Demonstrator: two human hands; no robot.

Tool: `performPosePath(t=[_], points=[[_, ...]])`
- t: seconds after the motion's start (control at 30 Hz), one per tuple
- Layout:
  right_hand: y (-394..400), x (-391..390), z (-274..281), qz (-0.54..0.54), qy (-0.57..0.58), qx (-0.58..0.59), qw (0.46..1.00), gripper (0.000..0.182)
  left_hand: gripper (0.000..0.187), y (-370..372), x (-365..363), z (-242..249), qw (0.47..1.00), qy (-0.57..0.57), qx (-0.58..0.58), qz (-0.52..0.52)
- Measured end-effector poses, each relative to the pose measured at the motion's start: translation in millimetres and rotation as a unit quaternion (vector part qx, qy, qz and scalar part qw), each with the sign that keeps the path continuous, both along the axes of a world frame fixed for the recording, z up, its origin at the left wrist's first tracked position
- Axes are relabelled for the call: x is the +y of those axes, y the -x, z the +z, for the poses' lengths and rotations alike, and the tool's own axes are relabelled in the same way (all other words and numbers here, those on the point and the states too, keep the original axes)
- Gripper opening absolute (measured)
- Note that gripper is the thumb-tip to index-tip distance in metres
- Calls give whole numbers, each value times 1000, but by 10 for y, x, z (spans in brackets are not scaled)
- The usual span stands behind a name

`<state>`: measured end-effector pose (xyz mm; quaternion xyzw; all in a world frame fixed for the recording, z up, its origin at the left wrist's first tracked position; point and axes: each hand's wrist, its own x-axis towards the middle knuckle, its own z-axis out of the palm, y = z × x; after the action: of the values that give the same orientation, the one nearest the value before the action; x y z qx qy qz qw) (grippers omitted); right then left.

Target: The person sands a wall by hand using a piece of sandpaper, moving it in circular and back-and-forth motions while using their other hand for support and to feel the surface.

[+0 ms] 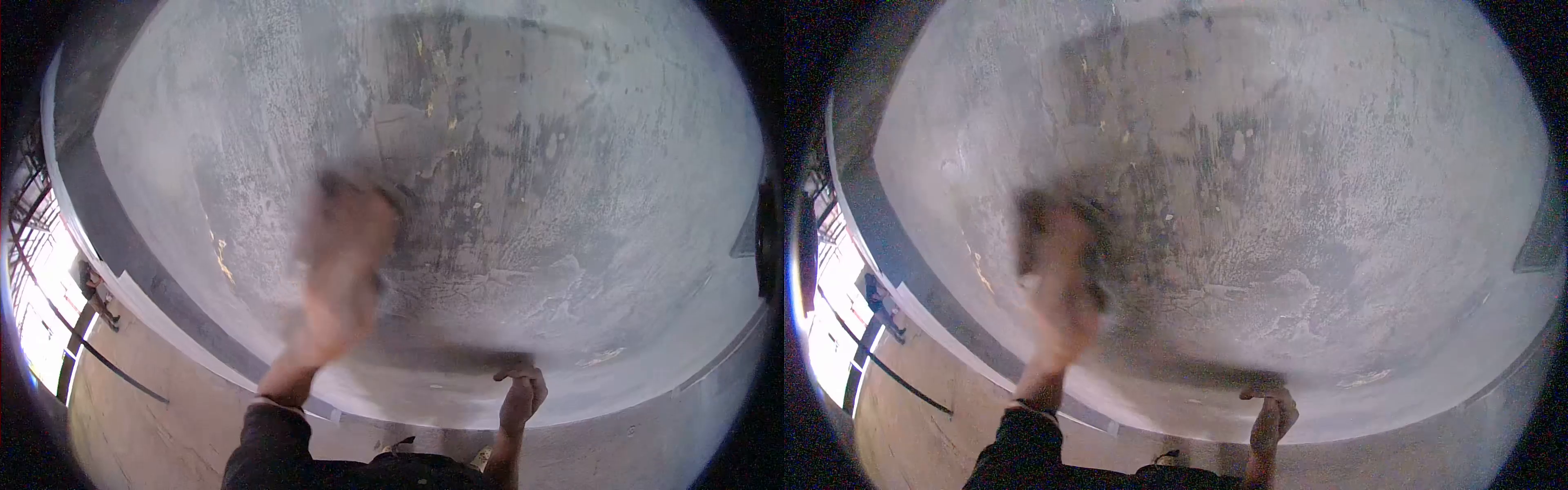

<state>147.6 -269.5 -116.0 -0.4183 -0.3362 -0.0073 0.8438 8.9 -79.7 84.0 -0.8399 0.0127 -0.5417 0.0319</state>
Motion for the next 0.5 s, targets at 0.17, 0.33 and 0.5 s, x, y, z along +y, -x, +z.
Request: performPosePath(t=[0.17, 0.33, 0.5], points=[[-1, 28, 53, 31, -38, 30, 998, 22, 44, -36, -280, -349, 974, 9, 196, -110], [67, 25, 24, 33, -14, 13, 999, 23, 47, 0, -184, 211, 983, 55, -119, 127], [170, -9, 70, 96, -32, 18, 995, 23, 49, -209, -248, -569, 941, 71, 331, -10]])
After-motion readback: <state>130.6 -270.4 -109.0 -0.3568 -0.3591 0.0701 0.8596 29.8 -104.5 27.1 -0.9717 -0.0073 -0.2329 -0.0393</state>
